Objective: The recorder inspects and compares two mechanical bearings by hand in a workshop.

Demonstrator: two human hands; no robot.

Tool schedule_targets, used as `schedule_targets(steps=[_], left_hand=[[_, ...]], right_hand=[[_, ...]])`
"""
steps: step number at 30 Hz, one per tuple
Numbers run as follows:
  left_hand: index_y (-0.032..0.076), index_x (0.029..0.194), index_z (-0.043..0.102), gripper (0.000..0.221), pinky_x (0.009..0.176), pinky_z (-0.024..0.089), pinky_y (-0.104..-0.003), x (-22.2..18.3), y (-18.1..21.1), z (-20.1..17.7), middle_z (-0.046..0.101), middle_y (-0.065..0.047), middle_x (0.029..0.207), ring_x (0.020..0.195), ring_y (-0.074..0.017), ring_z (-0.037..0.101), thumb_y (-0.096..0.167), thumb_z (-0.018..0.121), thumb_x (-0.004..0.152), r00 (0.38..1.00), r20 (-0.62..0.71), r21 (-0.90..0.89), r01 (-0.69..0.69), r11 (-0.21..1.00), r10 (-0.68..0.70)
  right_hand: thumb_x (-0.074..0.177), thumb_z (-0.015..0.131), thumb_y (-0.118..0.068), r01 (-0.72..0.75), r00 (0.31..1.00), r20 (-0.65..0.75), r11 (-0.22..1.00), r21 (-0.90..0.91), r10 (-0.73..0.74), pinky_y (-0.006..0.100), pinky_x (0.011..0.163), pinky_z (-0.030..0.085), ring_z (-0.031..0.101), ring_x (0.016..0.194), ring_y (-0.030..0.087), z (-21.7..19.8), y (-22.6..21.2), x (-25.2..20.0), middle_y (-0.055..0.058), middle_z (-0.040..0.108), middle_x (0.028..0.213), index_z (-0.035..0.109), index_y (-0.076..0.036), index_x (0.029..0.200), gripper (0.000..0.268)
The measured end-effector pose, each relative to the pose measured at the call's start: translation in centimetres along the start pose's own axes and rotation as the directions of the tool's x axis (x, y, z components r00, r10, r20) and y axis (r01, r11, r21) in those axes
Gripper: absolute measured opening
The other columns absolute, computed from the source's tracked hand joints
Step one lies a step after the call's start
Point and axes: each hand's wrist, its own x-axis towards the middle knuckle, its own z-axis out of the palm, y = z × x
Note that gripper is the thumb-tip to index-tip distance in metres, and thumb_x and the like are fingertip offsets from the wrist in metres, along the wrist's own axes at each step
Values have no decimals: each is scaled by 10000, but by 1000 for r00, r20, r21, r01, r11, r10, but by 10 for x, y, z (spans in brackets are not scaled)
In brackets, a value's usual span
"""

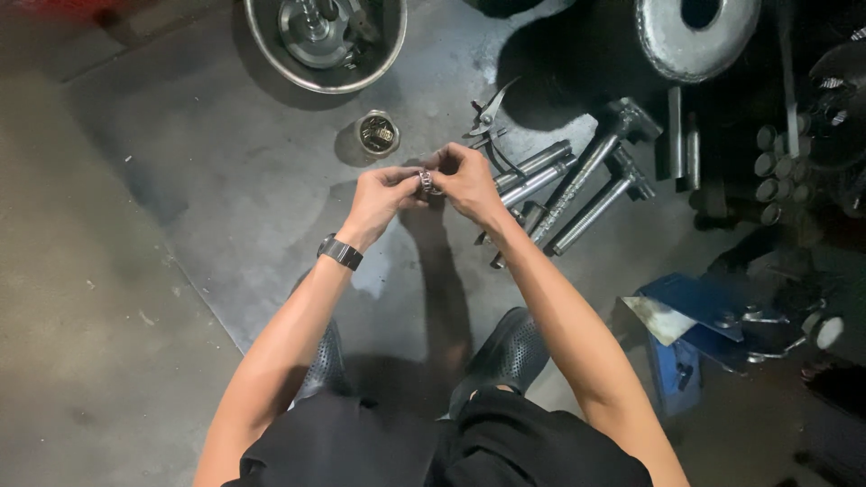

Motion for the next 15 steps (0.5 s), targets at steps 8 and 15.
schedule_targets(steps=[8,15], left_hand=[[-117,1166,689,256,730,680,-352,13,-4,0,741,-170,1023,822,-209,748,50,646,977,1000,3,-71,5,997,-5],[-110,1166,691,252,719,683,-363,8,5,3,741,-167,1020,814,-207,743,45,639,974,1000,-10,-61,13,998,-14]], right_hand=[[827,847,-253,100,991,-39,892,-440,-130,413,872,526,629,1015,282,-47,-7,11,167,673,1113,675,-1,1153,447],[749,820,-195,224,914,212,-4,-975,-346,661,1019,365,475,1314,459,-70,33,60,226,556,1328,526,-51,1400,729]])
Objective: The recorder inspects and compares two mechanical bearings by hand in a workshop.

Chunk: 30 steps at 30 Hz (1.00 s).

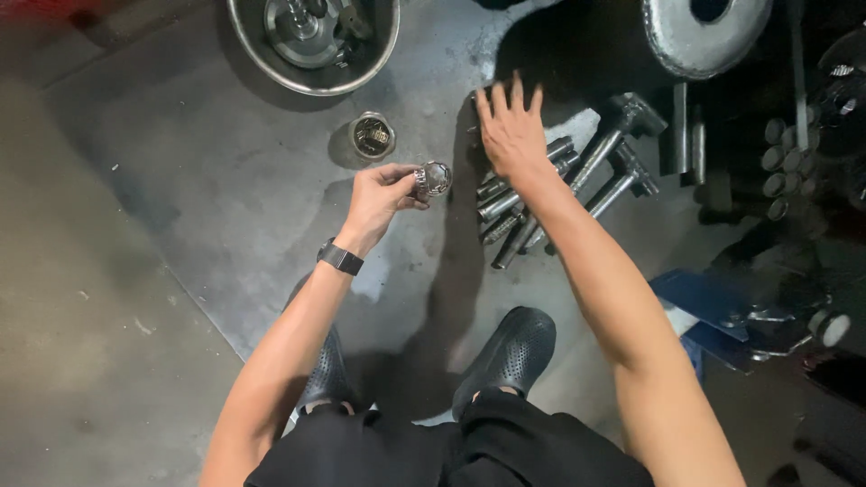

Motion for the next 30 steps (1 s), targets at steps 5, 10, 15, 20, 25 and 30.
schedule_targets(steps=[5,10,15,20,25,30], left_hand=[[-114,1187,695,264,732,678,-363,-4,6,-2,734,-167,1020,813,-208,731,51,633,991,1000,4,-3,-17,1000,17],[-103,1186,677,262,721,680,-361,-7,22,3,740,-149,1023,806,-208,757,61,621,988,999,-12,11,-32,999,32],[-86,1197,686,266,715,680,-340,-12,38,5,754,-144,987,786,-197,750,69,633,988,997,-13,59,-74,995,75],[-84,1181,682,246,726,671,-314,-19,40,4,753,-134,992,806,-181,752,67,653,989,997,6,36,-83,996,82],[-87,1171,681,241,705,663,-312,-21,40,4,747,-138,965,797,-179,747,71,662,990,996,-3,52,-86,995,87],[-94,1129,681,211,726,673,-322,-17,33,1,745,-140,991,814,-175,751,61,650,991,996,8,50,-88,995,88]], right_hand=[[829,717,-82,-351,924,299,842,410,240,525,985,510,658,1110,378,31,20,8,234,677,1132,632,16,1208,400],[856,612,-115,-506,827,516,-107,856,221,370,530,509,593,590,202,-60,17,-11,79,628,752,640,-46,1045,203],[984,606,-364,-486,774,621,743,459,123,441,520,504,583,580,294,-97,-25,-21,136,627,672,690,-48,885,341],[876,692,-232,-40,989,142,871,489,-34,479,689,531,670,746,386,-104,-45,-38,195,684,852,654,26,952,272],[901,665,-213,-35,979,199,911,411,-52,465,794,528,691,883,359,-108,-53,-37,196,707,949,627,48,1078,317],[809,655,-208,39,993,95,962,269,-67,442,762,524,689,856,335,-114,-56,-38,186,715,924,589,94,1297,578]])
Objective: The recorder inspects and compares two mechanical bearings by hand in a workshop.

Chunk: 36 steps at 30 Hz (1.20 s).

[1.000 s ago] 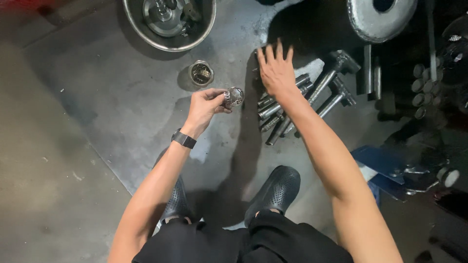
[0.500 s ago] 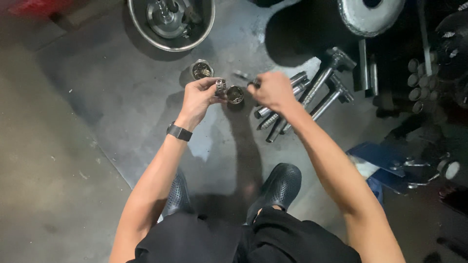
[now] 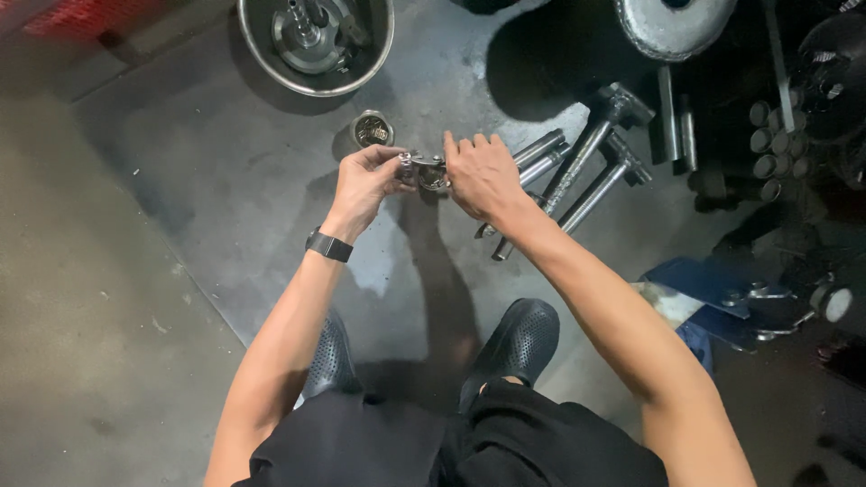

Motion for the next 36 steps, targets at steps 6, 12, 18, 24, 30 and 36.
schedule_targets(steps=[6,12,18,24,30,36], left_hand=[[-59,1133,694,185,725,670,-327,-2,-4,-2,742,-126,1018,810,-183,745,62,648,1001,999,33,-8,13,1000,-13],[-55,1117,694,171,730,686,-341,0,-8,0,737,-103,1050,843,-187,759,49,646,990,998,55,-68,9,998,-6],[-50,1129,696,178,729,679,-328,3,-8,3,737,-109,1032,839,-173,752,52,656,989,999,43,-29,15,999,-14],[-79,1120,682,205,679,658,-314,-1,-16,8,732,-121,935,761,-165,728,60,667,969,999,-45,47,4,999,-2],[-74,1121,705,226,648,653,-314,0,-28,7,728,-104,894,737,-144,704,66,673,945,990,-52,123,134,983,-129],[-73,1112,706,221,673,643,-296,9,-47,-14,736,-84,981,777,-134,706,78,682,953,994,-69,32,83,996,-80]], right_hand=[[858,646,-138,-11,997,81,999,45,7,434,780,554,705,915,333,20,2,-2,192,712,986,589,68,1285,477],[845,626,-117,-34,992,122,993,109,20,441,690,573,714,808,353,12,1,-2,205,701,898,643,26,940,173],[894,649,-165,-68,988,150,987,142,47,455,658,568,702,765,366,19,6,-1,222,681,868,628,38,906,204],[776,711,-55,-287,957,57,955,72,283,506,825,541,632,1017,415,50,43,16,245,626,1093,591,29,1050,310],[735,752,-69,-334,935,-106,941,60,339,501,861,519,584,1070,390,86,62,33,264,557,1178,616,29,1095,398],[710,860,-236,-73,995,-32,915,396,93,507,820,504,565,1041,416,53,-4,10,245,551,1138,581,34,1232,650]])
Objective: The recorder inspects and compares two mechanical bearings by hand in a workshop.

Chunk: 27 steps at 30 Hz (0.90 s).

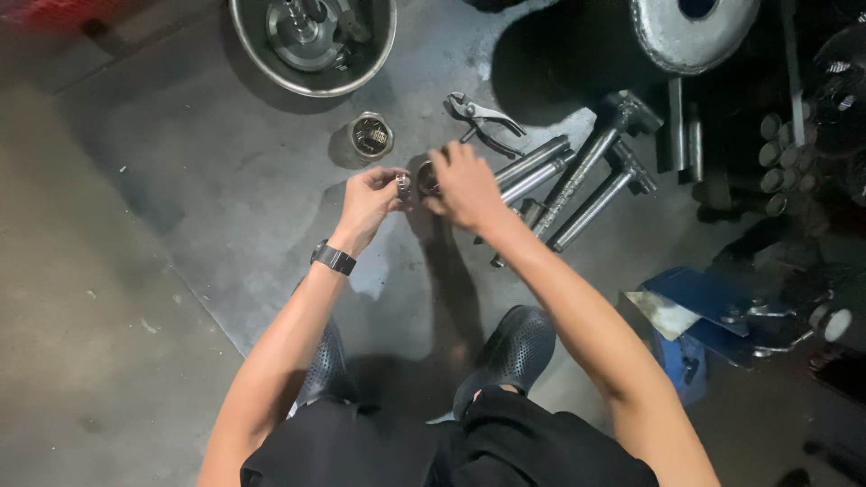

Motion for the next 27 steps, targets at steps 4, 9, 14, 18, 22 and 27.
schedule_targets(steps=[4,9,14,18,22,27], left_hand=[[-71,1105,702,209,671,637,-296,0,2,0,736,-99,956,775,-141,710,73,683,955,999,-23,-12,31,999,-31],[-72,1093,702,220,668,638,-298,-11,17,0,751,-104,950,781,-149,730,96,682,954,999,-30,45,16,999,-15],[-82,1102,694,224,667,645,-314,-8,8,-5,716,-104,924,769,-146,693,91,693,961,1000,-18,-15,-10,1000,10],[-69,1113,698,231,679,651,-306,-7,10,-5,721,-101,926,771,-138,699,104,686,961,1000,-26,12,-6,1000,6],[-74,1108,697,232,672,635,-305,-5,12,-1,735,-102,928,770,-143,714,101,692,956,999,-41,46,13,999,-11],[-70,1142,685,252,698,634,-304,-7,10,-2,722,-88,964,789,-130,698,97,698,954,998,-55,6,-11,1000,11]], right_hand=[[688,846,-181,96,992,99,968,-231,-75,458,814,526,580,1089,367,15,1,1,199,550,1155,574,8,1287,685],[733,855,-204,-9,994,110,1000,-3,9,471,848,520,554,1079,408,-1,-1,7,215,519,1122,548,12,1271,656],[733,836,-152,-19,998,60,1000,14,18,473,852,514,563,1064,408,10,6,0,219,529,1131,557,33,1297,656],[841,799,-147,1,992,-127,997,74,9,456,865,510,589,1027,384,10,8,-4,186,568,1097,653,-3,1215,427],[892,752,-163,33,995,-92,997,65,-26,450,863,520,621,1019,355,41,15,2,147,607,1043,692,-31,1047,212],[873,694,-99,-74,993,-90,997,-35,71,470,832,537,630,970,375,74,15,15,188,615,979,650,8,942,135]])
